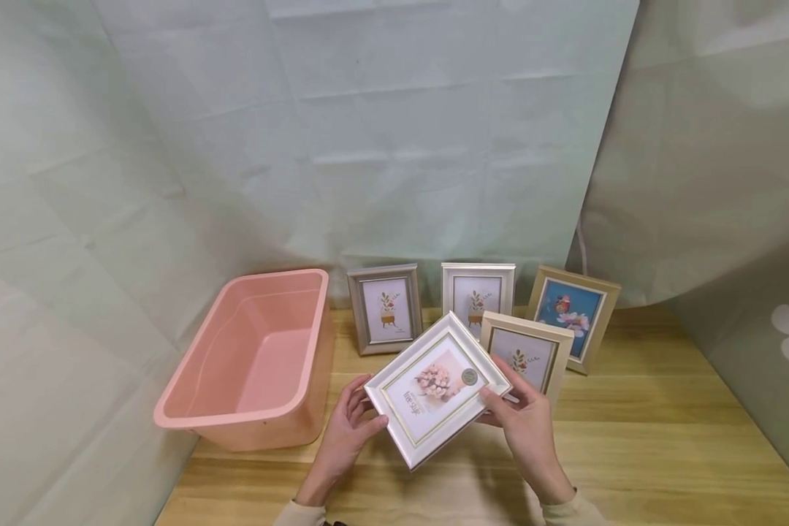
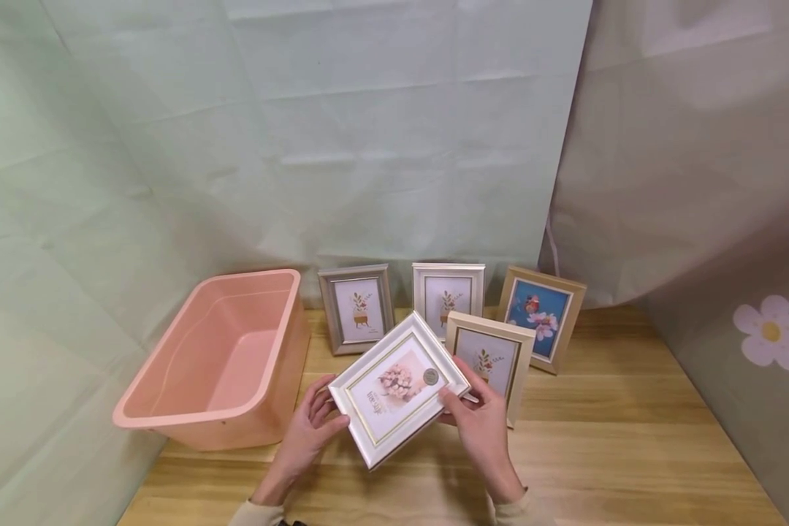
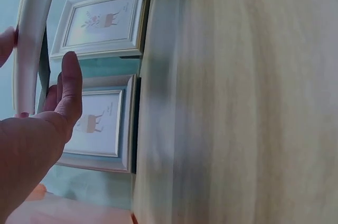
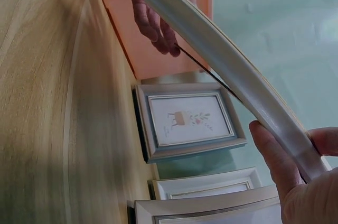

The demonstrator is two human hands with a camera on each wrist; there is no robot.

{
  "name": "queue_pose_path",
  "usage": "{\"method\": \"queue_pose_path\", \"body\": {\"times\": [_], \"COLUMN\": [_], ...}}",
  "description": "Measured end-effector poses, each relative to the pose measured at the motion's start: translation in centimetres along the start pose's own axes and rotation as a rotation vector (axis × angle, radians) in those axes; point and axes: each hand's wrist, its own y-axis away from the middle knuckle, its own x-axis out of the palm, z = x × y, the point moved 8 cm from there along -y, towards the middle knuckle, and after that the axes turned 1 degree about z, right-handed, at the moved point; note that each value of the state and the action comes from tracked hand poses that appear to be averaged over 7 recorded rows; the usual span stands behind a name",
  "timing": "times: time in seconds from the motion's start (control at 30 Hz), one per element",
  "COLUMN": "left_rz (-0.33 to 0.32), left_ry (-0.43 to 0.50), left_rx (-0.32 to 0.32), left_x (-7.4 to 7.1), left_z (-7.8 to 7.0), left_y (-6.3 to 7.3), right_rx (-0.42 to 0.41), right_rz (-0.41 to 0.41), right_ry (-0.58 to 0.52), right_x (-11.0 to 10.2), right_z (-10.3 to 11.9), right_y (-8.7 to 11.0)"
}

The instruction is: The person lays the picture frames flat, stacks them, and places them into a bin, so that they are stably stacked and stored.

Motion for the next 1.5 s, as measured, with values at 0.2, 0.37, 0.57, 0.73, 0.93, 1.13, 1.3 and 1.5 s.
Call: {"method": "queue_pose_path", "body": {"times": [0.2,0.37,0.57,0.73,0.93,1.13,1.3,1.5], "left_rz": [-0.012,-0.058,-0.112,-0.090,-0.098,-0.158,-0.140,0.063], "left_ry": [0.065,0.095,0.144,0.189,0.216,0.165,0.138,0.060], "left_rx": [0.081,0.086,-0.008,0.032,0.037,-0.033,-0.071,-0.095], "left_x": [0.0,-0.3,-0.5,-0.6,-1.2,-1.9,-1.9,-1.0], "left_z": [-0.7,-1.1,-1.1,-1.5,-1.9,-1.7,-1.6,-1.6], "left_y": [0.2,0.3,0.7,0.5,0.2,0.2,0.4,0.6], "right_rx": [-0.022,-0.001,0.071,0.099,0.109,0.070,0.019,0.026], "right_rz": [-0.012,-0.031,-0.047,-0.035,0.012,0.063,0.112,0.123], "right_ry": [-0.008,-0.007,0.034,0.024,0.106,0.314,0.410,0.537], "right_x": [-0.2,-0.2,-0.1,0.0,-0.1,-0.2,0.2,0.3], "right_z": [-0.1,-0.3,-0.7,-0.8,-0.8,-0.9,-1.4,-2.0], "right_y": [0.1,0.2,0.7,1.0,1.3,1.3,1.4,1.5]}}
